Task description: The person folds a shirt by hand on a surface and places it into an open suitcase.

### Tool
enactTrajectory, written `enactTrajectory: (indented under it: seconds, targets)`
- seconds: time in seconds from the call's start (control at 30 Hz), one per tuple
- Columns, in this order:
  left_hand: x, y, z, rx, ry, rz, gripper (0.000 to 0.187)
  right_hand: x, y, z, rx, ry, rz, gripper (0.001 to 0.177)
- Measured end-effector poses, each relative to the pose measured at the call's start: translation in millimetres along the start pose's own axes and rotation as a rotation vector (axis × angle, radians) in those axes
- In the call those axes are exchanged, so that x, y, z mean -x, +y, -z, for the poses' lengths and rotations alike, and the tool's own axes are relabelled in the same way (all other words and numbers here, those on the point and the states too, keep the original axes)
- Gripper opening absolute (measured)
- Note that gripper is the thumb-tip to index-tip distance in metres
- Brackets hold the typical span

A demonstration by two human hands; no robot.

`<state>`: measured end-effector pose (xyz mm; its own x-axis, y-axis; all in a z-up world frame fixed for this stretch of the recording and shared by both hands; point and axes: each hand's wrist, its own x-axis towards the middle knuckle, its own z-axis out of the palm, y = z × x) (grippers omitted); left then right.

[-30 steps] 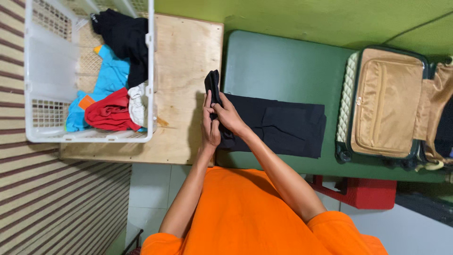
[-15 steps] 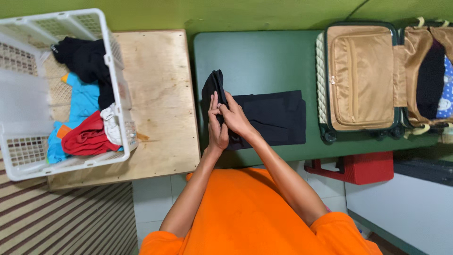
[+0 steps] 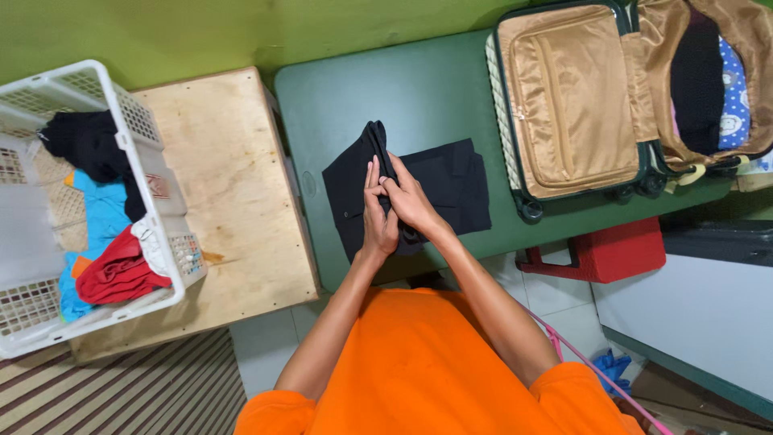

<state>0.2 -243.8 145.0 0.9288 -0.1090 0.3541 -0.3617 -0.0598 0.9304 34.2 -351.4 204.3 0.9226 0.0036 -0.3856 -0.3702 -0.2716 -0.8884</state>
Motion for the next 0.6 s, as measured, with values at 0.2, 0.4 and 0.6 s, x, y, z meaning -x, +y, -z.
enactTrajectory:
  seconds: [0.2,0.4,0.6]
  targets:
    - [-1.1,-1.6,-42.0,-0.062,-0.036,0.004,0.024,-2.7,32.7,39.1,-0.056,0.030,0.072,0.057]
    - [1.4,-12.3,-80.6,-0.105,-0.095,0.039,0.023,-5.8,63.1,75.9,-0.097,0.008,0.060,0.056]
    - [5.9,-26.9,-117.9,-0.174,-0.147,0.065,0.035,-14.7,107.5,104.8,-0.124,0.025,0.030,0.060]
